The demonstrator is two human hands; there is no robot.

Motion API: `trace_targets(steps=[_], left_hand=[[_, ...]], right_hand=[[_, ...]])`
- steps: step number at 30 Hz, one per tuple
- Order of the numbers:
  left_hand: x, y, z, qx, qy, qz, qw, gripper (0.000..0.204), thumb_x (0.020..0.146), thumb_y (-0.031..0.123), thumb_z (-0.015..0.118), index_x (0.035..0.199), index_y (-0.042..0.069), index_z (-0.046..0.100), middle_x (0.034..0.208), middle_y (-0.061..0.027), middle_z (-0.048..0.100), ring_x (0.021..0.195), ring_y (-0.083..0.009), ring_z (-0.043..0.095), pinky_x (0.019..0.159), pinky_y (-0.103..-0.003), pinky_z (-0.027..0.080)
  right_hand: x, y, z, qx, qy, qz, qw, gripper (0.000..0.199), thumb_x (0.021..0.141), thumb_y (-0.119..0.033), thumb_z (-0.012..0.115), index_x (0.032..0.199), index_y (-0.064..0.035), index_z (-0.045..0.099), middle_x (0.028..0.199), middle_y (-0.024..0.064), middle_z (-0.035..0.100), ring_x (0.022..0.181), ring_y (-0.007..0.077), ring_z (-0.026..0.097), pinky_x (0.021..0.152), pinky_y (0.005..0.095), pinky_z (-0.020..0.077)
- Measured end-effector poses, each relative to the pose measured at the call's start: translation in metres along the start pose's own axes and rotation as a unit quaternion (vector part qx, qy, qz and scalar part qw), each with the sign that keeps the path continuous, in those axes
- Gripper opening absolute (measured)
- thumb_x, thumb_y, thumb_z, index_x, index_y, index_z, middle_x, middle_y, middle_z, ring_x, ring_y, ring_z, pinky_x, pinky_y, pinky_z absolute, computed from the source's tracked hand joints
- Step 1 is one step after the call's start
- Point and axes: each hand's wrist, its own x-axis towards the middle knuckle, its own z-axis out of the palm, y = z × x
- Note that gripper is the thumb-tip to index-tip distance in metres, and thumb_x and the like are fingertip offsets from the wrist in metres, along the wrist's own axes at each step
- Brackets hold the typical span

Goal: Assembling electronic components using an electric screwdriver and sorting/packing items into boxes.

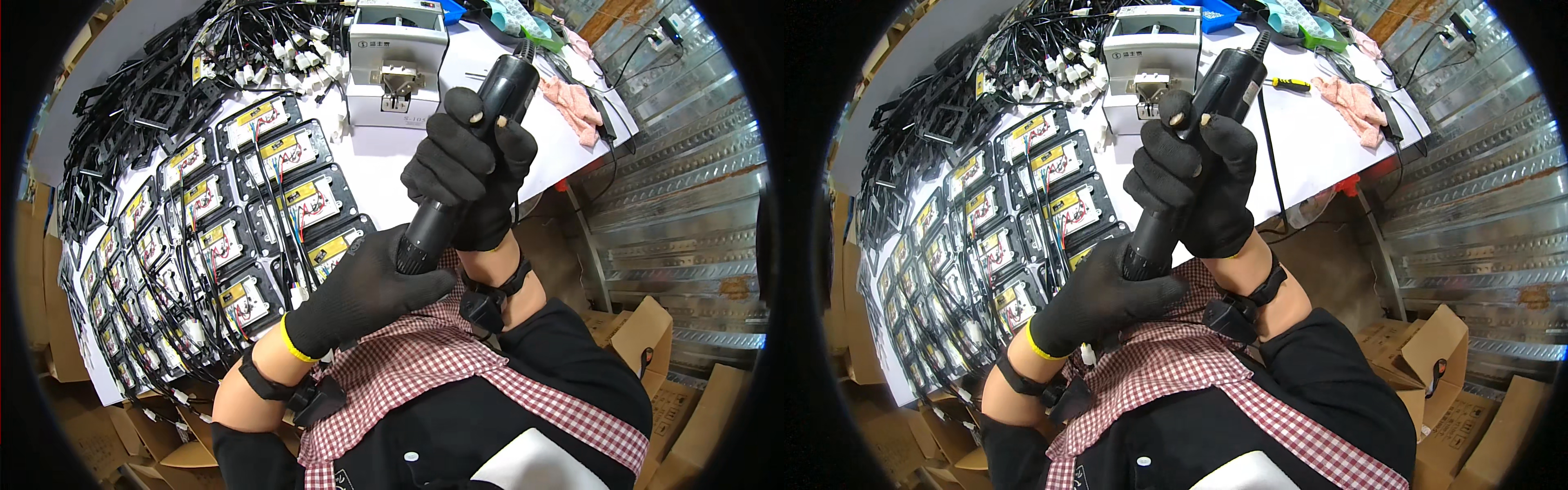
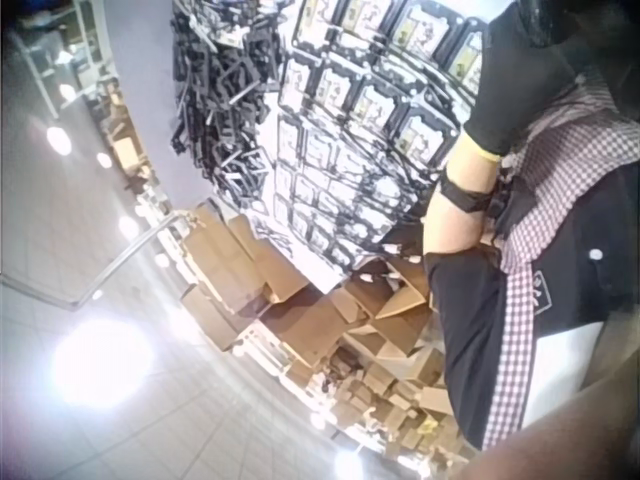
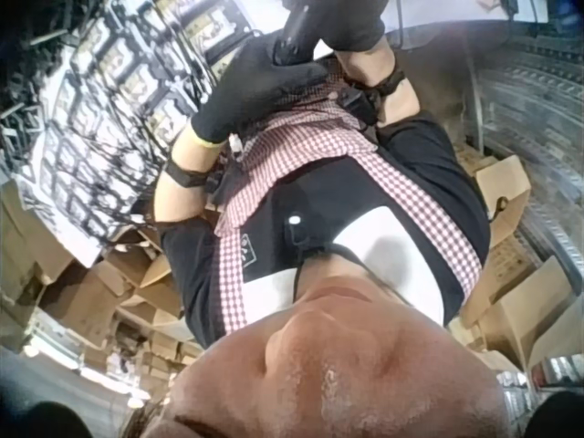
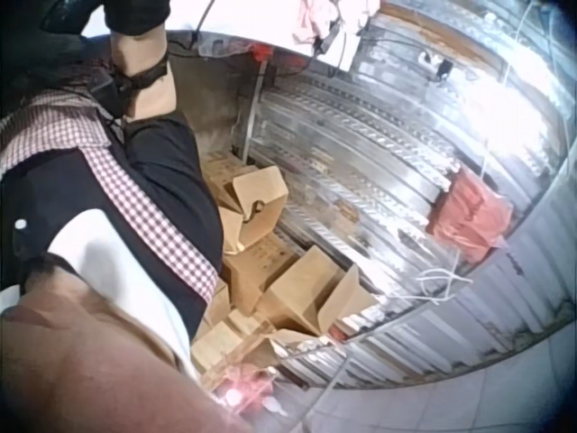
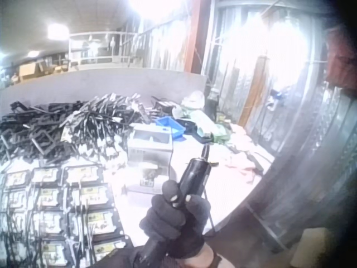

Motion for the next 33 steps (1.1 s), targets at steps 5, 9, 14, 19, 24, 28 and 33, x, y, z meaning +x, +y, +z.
trace_targets(steps=[5,9,14,19,24,28,33], left_hand=[[0.001,-0.006,-0.002,-0.032,-0.005,-0.002,0.999,0.032,0.077,0.021,0.073,0.094,0.0,0.057,0.075,-0.0038,0.058,0.065,-0.0105,0.054,0.06,-0.027,0.046],[0.001,-0.008,-0.004,-0.096,-0.033,-0.015,0.995,0.033,0.076,0.018,0.075,0.098,0.0,0.057,0.08,-0.0041,0.059,0.069,-0.0106,0.057,0.062,-0.026,0.048],[0.0,-0.006,-0.001,-0.136,-0.057,-0.036,0.988,0.033,0.076,0.016,0.073,0.098,0.0,0.056,0.079,-0.0042,0.058,0.069,-0.011,0.056,0.061,-0.026,0.047],[0.004,-0.016,-0.004,-0.219,-0.123,-0.06,0.966,0.03,0.077,0.013,0.07,0.099,0.0,0.057,0.077,-0.0045,0.058,0.068,-0.0115,0.056,0.061,-0.026,0.047],[0.002,-0.017,-0.001,-0.169,-0.083,-0.026,0.982,0.024,0.08,0.013,0.07,0.096,0.0,0.058,0.075,-0.0033,0.058,0.067,-0.0106,0.056,0.062,-0.026,0.047],[-0.002,-0.012,-0.002,-0.156,-0.076,-0.025,0.985,0.025,0.083,0.017,0.071,0.097,0.001,0.059,0.08,-0.0024,0.06,0.07,-0.0099,0.056,0.064,-0.025,0.047],[-0.015,-0.023,-0.018,0.005,0.046,0.091,0.995,0.034,0.089,0.026,0.066,0.109,0.0,0.059,0.09,-0.0067,0.064,0.084,-0.0147,0.061,0.074,-0.03,0.049]], right_hand=[[-0.001,0.002,0.0,-0.006,0.006,-0.007,1.0,0.021,0.091,-0.027,0.057,0.104,-0.0113,0.053,0.057,-0.0103,0.038,0.042,0.0019,0.038,0.046,0.0224,0.038],[-0.002,0.003,-0.001,-0.025,0.01,-0.007,1.0,0.02,0.091,-0.026,0.057,0.104,-0.0113,0.052,0.057,-0.0104,0.039,0.041,0.0017,0.038,0.045,0.0226,0.0382],[-0.003,0.004,0.004,-0.017,-0.003,-0.004,1.0,0.018,0.091,-0.026,0.057,0.101,-0.0115,0.052,0.057,-0.0103,0.04,0.041,0.0014,0.038,0.043,0.0217,0.0373],[-0.004,0.002,-0.006,0.017,-0.05,0.025,0.998,0.026,0.091,-0.032,0.055,0.106,-0.0107,0.053,0.06,-0.0056,0.04,0.045,0.0079,0.04,0.048,0.0271,0.0401],[-0.002,0.005,0.0,-0.019,-0.025,0.01,0.999,0.02,0.091,-0.027,0.056,0.103,-0.0106,0.052,0.058,-0.01,0.041,0.04,0.0017,0.039,0.043,0.0216,0.0367],[-0.003,0.007,0.001,-0.011,0.004,0.004,1.0,0.022,0.092,-0.027,0.057,0.104,-0.0101,0.05,0.057,-0.0101,0.039,0.039,0.0016,0.038,0.044,0.0216,0.0367],[-0.003,-0.007,0.0,-0.128,0.025,-0.038,0.991,0.027,0.091,-0.032,0.057,0.104,-0.0088,0.052,0.06,-0.0073,0.039,0.045,0.0049,0.037,0.047,0.0237,0.0345]])
